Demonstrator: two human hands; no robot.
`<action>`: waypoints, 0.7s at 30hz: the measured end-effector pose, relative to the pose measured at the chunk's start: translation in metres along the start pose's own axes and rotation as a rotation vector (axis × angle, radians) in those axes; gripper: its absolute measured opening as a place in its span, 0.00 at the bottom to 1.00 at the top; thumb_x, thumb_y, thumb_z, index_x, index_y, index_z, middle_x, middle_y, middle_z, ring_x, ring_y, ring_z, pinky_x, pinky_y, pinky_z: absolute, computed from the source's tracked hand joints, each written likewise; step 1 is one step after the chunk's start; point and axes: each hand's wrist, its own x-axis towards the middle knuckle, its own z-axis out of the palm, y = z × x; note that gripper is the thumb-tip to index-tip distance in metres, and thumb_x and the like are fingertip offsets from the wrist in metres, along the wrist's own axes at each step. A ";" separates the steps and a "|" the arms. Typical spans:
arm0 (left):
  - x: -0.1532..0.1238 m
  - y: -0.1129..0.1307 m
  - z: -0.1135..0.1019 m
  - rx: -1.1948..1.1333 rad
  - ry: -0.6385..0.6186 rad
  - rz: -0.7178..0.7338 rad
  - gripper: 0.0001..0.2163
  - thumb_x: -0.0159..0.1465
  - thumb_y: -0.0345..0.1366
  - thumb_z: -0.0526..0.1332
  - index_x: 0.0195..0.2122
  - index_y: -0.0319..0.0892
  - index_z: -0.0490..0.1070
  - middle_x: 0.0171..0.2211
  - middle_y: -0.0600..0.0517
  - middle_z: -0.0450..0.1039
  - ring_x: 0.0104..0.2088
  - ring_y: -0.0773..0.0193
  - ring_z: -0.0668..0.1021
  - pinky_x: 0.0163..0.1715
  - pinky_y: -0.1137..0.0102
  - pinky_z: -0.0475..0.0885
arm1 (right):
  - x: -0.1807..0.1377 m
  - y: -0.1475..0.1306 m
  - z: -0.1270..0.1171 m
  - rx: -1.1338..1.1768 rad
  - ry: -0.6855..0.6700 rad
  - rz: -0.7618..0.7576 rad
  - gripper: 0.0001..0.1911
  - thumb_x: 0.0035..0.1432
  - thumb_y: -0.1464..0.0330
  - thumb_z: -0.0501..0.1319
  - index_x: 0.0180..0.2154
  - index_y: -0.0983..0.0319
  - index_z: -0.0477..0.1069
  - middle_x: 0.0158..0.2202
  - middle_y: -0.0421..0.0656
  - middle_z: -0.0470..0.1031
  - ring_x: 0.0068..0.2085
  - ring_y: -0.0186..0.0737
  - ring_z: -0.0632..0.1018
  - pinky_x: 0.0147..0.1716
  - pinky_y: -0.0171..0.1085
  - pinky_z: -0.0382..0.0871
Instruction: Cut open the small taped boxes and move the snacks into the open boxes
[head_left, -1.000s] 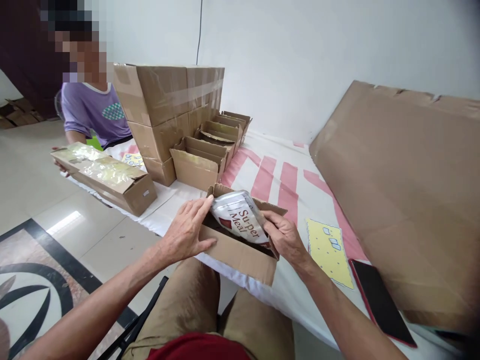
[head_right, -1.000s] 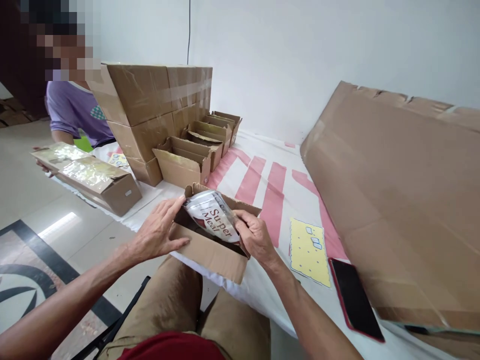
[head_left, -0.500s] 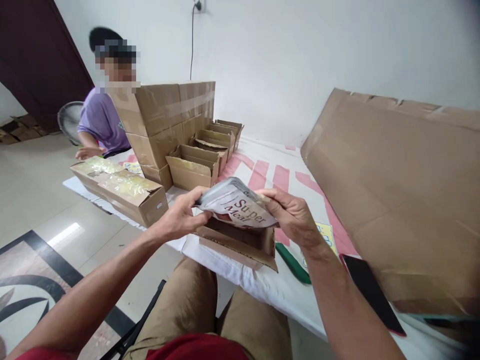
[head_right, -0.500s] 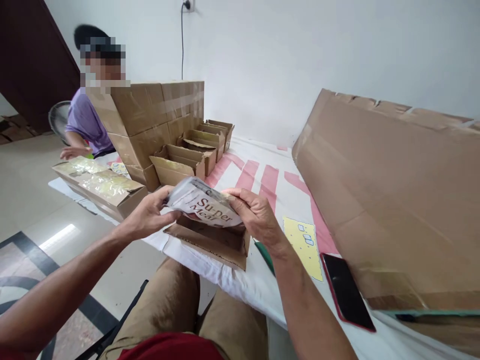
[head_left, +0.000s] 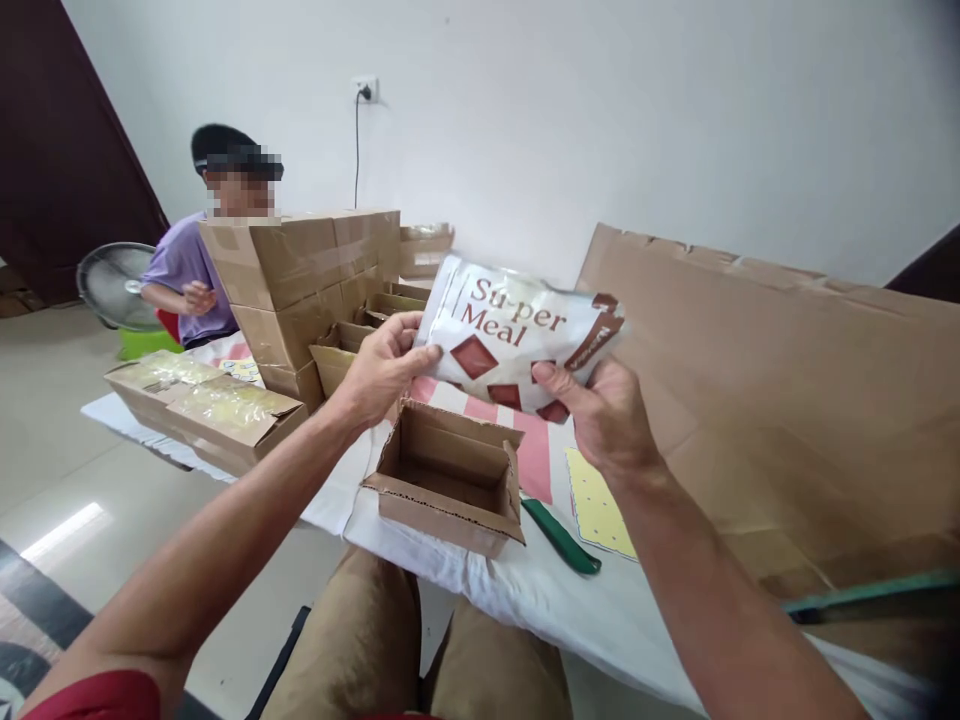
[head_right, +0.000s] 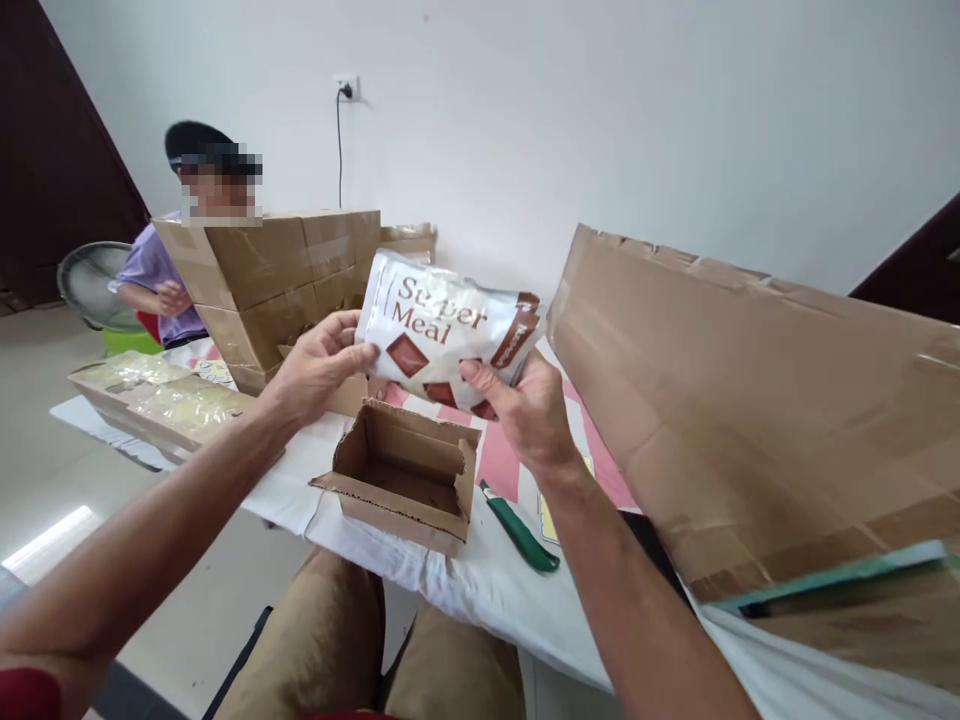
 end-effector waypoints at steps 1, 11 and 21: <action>0.015 0.004 0.002 0.014 -0.009 0.025 0.19 0.58 0.35 0.74 0.48 0.37 0.72 0.39 0.48 0.82 0.36 0.63 0.83 0.39 0.66 0.82 | 0.012 -0.006 -0.005 -0.015 -0.002 -0.035 0.24 0.52 0.53 0.75 0.44 0.60 0.77 0.44 0.46 0.84 0.44 0.49 0.84 0.39 0.44 0.82; 0.121 0.056 0.012 0.065 0.073 0.343 0.12 0.62 0.28 0.68 0.45 0.39 0.71 0.34 0.55 0.78 0.34 0.65 0.83 0.36 0.69 0.81 | 0.112 -0.084 -0.020 -0.003 -0.124 -0.145 0.06 0.61 0.66 0.69 0.38 0.61 0.77 0.31 0.40 0.81 0.25 0.32 0.75 0.24 0.36 0.68; 0.013 -0.078 -0.079 0.320 0.471 0.059 0.13 0.61 0.35 0.66 0.46 0.39 0.73 0.44 0.47 0.81 0.44 0.60 0.82 0.50 0.65 0.77 | 0.101 0.029 0.053 -0.172 -0.573 0.210 0.17 0.42 0.66 0.76 0.37 0.63 0.81 0.31 0.42 0.84 0.28 0.37 0.79 0.25 0.35 0.73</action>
